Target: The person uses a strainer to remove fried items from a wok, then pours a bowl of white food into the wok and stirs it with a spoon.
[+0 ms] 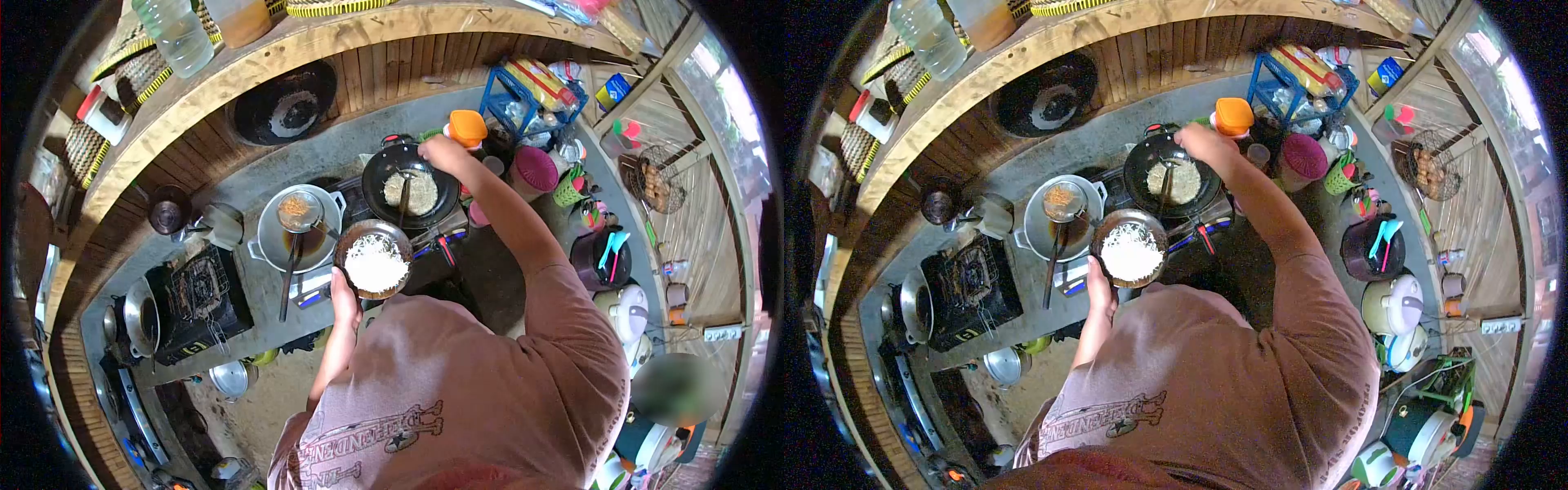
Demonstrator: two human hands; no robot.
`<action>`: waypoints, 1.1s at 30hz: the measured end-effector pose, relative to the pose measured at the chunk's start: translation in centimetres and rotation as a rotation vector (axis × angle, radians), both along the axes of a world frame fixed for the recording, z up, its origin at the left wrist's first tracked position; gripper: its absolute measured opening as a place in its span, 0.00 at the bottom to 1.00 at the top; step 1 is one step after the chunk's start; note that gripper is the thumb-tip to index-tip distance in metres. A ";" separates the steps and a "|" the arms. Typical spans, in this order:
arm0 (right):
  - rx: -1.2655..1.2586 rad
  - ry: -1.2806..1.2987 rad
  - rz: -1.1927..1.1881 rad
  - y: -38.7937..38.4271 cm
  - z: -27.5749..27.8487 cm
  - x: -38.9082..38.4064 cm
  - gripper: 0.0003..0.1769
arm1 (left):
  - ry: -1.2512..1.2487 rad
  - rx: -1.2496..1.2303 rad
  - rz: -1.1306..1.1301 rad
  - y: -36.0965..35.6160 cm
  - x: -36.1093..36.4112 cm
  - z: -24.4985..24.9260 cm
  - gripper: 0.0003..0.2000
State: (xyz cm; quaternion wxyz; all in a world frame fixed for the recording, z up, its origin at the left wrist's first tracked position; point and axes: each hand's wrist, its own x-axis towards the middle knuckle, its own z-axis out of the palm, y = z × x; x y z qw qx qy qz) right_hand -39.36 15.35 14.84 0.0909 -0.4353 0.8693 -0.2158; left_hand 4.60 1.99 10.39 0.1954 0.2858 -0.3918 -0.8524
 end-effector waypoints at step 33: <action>-0.530 -0.347 -0.560 7.3 0.7 15.1 0.17 | -0.018 -0.055 -0.130 1.0 0.1 -0.7 0.29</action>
